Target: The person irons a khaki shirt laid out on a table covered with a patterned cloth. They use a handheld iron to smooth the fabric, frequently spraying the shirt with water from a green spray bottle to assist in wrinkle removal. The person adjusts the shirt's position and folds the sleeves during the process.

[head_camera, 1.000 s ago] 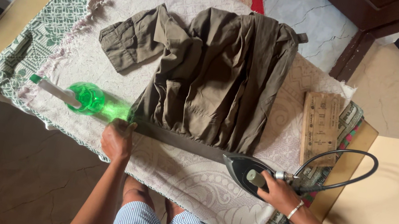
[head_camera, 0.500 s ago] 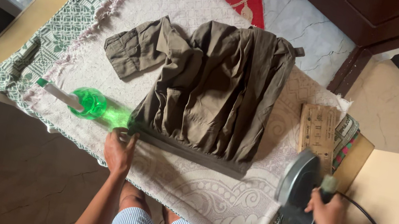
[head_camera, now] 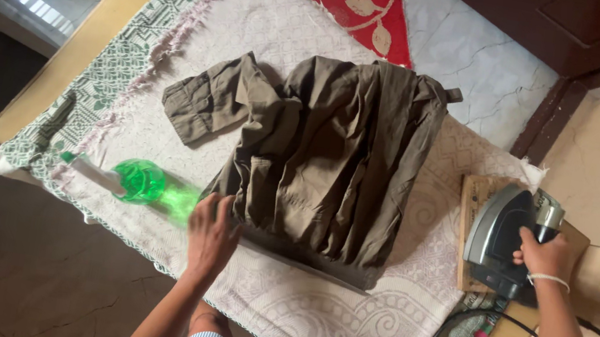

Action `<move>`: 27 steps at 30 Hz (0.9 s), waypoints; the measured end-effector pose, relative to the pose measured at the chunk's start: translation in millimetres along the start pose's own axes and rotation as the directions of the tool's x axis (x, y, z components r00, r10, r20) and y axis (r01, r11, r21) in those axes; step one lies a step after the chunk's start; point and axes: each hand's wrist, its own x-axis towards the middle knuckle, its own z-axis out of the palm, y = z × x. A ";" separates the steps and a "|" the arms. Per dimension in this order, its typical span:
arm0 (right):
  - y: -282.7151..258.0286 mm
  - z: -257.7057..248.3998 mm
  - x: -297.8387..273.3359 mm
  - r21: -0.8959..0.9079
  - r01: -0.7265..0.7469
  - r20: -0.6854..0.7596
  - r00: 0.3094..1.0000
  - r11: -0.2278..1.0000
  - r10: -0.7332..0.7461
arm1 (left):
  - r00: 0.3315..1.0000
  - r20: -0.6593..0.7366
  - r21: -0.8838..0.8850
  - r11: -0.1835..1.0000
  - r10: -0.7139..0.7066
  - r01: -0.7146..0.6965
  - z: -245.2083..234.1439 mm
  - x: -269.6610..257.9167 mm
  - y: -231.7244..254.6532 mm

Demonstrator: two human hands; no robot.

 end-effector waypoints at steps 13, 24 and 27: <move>-257.4 116.4 -147.6 0.187 0.780 0.136 0.581 0.597 -0.802 | 0.980 -0.048 0.179 0.967 0.192 -0.180 50.3 142.5 24.1; -145.1 96.5 -120.2 0.078 0.609 0.009 0.792 0.790 -0.611 | 0.944 -0.048 -0.579 0.779 -0.326 0.239 -16.3 93.7 -36.5; -126.0 76.3 -129.0 0.043 0.459 0.075 0.884 0.887 -0.461 | 0.969 0.016 -0.367 0.900 -0.248 0.236 -24.8 88.2 -38.6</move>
